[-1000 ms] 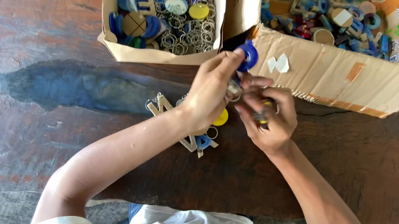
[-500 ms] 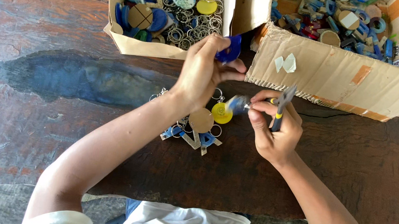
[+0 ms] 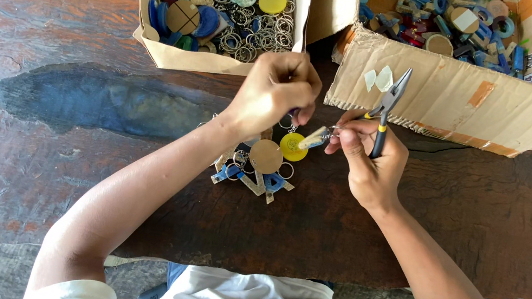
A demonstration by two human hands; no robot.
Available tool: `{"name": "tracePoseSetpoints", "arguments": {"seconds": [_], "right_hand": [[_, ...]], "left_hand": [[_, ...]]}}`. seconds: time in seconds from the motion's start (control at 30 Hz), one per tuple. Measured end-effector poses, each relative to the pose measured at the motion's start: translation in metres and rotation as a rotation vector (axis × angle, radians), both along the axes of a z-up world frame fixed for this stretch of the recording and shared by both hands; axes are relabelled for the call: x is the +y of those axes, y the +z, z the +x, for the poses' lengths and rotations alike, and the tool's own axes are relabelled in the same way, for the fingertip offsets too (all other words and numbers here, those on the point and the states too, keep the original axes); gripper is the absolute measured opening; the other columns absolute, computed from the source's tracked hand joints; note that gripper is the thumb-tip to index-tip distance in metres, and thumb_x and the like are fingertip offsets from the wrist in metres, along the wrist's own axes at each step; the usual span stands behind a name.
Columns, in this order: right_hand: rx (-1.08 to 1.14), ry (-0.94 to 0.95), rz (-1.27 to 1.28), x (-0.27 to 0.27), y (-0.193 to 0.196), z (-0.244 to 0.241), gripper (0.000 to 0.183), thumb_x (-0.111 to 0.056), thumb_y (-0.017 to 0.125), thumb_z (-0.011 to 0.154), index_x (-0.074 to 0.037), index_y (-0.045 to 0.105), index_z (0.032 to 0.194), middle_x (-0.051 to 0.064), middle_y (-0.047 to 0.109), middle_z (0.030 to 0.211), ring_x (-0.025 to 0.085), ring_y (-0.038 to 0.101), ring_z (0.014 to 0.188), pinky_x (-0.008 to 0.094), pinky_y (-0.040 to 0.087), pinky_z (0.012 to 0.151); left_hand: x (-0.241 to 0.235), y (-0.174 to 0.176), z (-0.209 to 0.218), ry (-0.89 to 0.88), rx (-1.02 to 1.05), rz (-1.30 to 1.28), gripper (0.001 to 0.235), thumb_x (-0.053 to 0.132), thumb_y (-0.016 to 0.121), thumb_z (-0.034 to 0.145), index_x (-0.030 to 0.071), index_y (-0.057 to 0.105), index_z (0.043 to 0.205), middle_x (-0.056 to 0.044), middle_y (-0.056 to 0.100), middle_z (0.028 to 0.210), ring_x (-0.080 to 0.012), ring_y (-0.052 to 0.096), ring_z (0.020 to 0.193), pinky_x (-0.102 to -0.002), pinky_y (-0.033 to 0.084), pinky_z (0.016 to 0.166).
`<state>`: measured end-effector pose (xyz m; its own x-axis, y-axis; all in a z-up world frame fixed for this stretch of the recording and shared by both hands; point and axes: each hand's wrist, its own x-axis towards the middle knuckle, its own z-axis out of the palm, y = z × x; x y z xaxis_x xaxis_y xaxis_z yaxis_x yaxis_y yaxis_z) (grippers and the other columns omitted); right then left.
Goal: The person attaches metal split rings and chains to wooden and plastic charms using pliers, assembling several keychains on a wooden table.
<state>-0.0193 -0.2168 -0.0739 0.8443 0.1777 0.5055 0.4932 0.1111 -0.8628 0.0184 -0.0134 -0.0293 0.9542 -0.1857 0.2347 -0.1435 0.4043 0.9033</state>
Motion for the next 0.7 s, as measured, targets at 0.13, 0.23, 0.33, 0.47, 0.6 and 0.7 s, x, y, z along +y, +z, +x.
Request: {"name": "tracePoseSetpoints", "arguments": {"seconds": [0.13,0.23,0.33,0.47,0.6,0.7], "right_hand": [[0.050,-0.003,0.042,-0.001,-0.002,0.001,0.021,-0.007,0.062,0.103,0.013,0.061,0.099,0.028,0.063,0.098,0.030,0.072,0.081,0.049,0.066,0.068],[0.061,-0.008,0.014,-0.007,-0.004,0.004,0.023,-0.009,0.061,0.104,0.013,0.061,0.099,0.029,0.062,0.099,0.032,0.071,0.079,0.051,0.066,0.069],[0.037,0.011,0.024,-0.014,-0.013,0.012,0.020,-0.008,0.062,0.103,0.011,0.061,0.099,0.028,0.061,0.101,0.031,0.070,0.078,0.048,0.064,0.064],[0.028,-0.014,0.000,-0.011,-0.011,0.011,0.020,-0.008,0.060,0.104,0.012,0.060,0.101,0.028,0.060,0.102,0.031,0.070,0.081,0.048,0.064,0.068],[0.036,-0.016,-0.036,-0.006,-0.008,0.009,0.021,-0.008,0.060,0.105,0.013,0.061,0.101,0.027,0.061,0.097,0.031,0.070,0.077,0.046,0.063,0.068],[0.053,-0.048,-0.066,-0.002,-0.007,0.009,0.018,-0.006,0.062,0.104,0.011,0.064,0.099,0.026,0.062,0.099,0.028,0.070,0.076,0.043,0.063,0.068]], "left_hand": [[0.000,-0.005,-0.005,-0.125,-0.078,0.295,0.010,-0.003,0.061,0.080,-0.008,0.061,0.089,-0.018,0.061,0.070,-0.0201,0.067,0.049,-0.031,0.056,0.037],[-0.002,0.022,-0.017,-0.225,-0.314,0.767,0.024,0.002,0.069,0.085,-0.010,0.063,0.105,-0.030,0.068,0.086,-0.0413,0.074,0.071,-0.048,0.062,0.058],[-0.005,0.033,-0.025,-0.363,-0.283,1.154,0.039,0.026,0.065,0.097,-0.006,0.067,0.118,-0.031,0.073,0.104,-0.0418,0.077,0.086,-0.052,0.065,0.074],[-0.004,0.023,-0.018,-0.281,-0.338,1.225,0.028,0.027,0.065,0.097,0.002,0.073,0.110,-0.020,0.076,0.094,-0.0382,0.077,0.079,-0.051,0.063,0.072],[0.011,0.030,-0.010,-0.324,-0.297,1.244,0.022,0.024,0.066,0.096,0.008,0.076,0.107,-0.017,0.078,0.091,-0.0364,0.077,0.081,-0.051,0.063,0.077],[0.032,0.062,-0.009,-0.483,-0.168,1.289,0.026,0.024,0.061,0.101,0.007,0.074,0.116,-0.018,0.077,0.099,-0.0320,0.078,0.085,-0.044,0.063,0.084]]}}
